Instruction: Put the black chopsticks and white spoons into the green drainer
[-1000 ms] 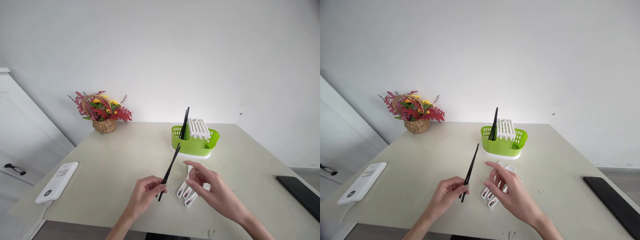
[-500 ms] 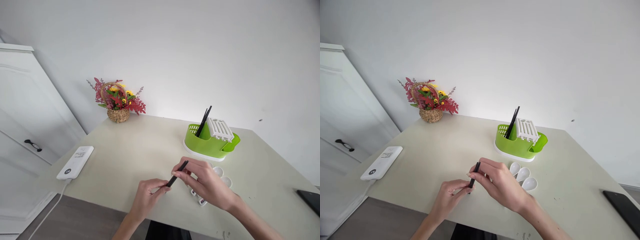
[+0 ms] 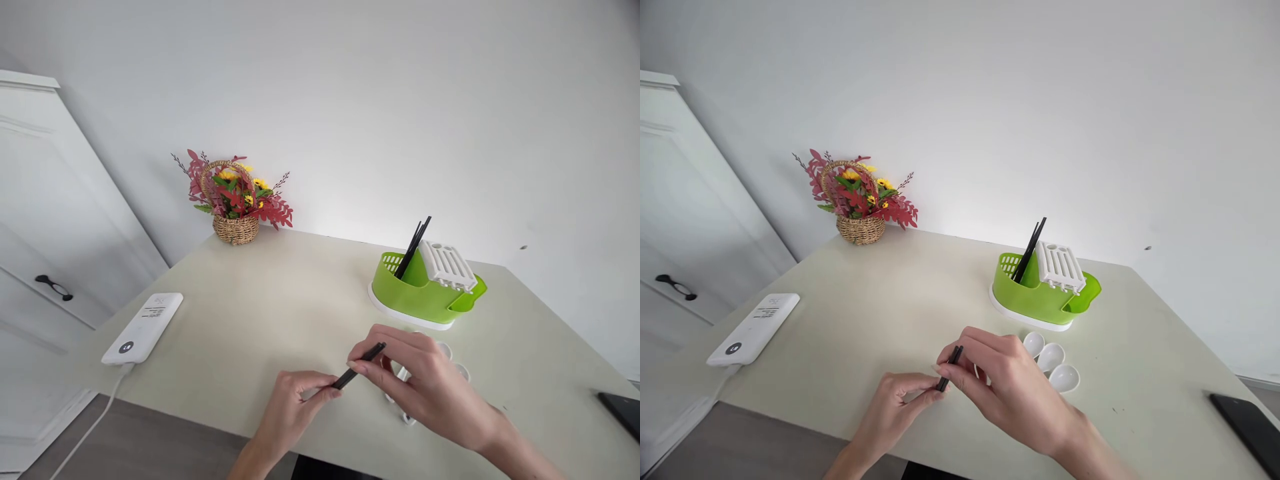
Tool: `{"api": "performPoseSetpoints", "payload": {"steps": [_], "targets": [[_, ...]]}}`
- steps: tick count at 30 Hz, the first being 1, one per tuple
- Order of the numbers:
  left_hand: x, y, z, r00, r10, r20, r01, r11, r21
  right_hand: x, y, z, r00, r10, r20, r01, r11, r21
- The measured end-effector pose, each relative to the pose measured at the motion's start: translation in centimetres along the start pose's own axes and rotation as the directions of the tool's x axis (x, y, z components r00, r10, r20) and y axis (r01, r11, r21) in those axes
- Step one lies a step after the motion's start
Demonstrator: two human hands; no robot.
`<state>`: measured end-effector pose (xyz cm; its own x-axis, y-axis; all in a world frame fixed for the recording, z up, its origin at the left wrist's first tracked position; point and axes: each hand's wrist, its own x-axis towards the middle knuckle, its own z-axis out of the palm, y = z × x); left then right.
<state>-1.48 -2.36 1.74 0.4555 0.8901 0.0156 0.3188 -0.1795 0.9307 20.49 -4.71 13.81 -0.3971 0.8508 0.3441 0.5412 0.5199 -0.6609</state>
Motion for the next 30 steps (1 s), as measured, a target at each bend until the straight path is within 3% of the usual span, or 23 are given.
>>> {"api": "performPoseSetpoints", "payload": {"steps": [6, 16, 23, 25, 27, 30], "targets": [[0.1, 0.3, 0.1, 0.999, -0.034, 0.017, 0.034, 0.999, 0.008, -0.3, -0.9, -0.9, 0.988, -0.017, -0.151, 0.011, 0.999, -0.045], [0.4, 0.6, 0.3, 0.999, -0.046, 0.022, 0.044, 0.998, 0.049, -1.8, -1.0, -2.6, 0.986, 0.054, -0.159, -0.066, 0.995, -0.073], [0.6, 0.6, 0.4, 0.996, -0.064, 0.056, 0.062, 0.997, 0.04, -3.7, 0.8, -5.1, 0.969, 0.164, -0.187, -0.176, 0.983, -0.049], [0.5, 0.6, 0.4, 0.996, -0.059, 0.062, 0.057, 0.998, 0.02, -3.8, 1.2, -7.0, 0.94, 0.193, -0.28, -0.217, 0.974, -0.057], [0.4, 0.7, 0.4, 0.997, -0.046, 0.067, 0.046, 0.999, 0.003, -3.6, 1.1, -9.6, 0.881, 0.2, -0.429, -0.258, 0.963, -0.081], [0.3, 0.9, 0.3, 0.996, -0.029, 0.082, 0.026, 0.999, 0.03, -2.3, 0.7, -13.6, 0.697, 0.147, -0.701, -0.332, 0.934, -0.134]]}}
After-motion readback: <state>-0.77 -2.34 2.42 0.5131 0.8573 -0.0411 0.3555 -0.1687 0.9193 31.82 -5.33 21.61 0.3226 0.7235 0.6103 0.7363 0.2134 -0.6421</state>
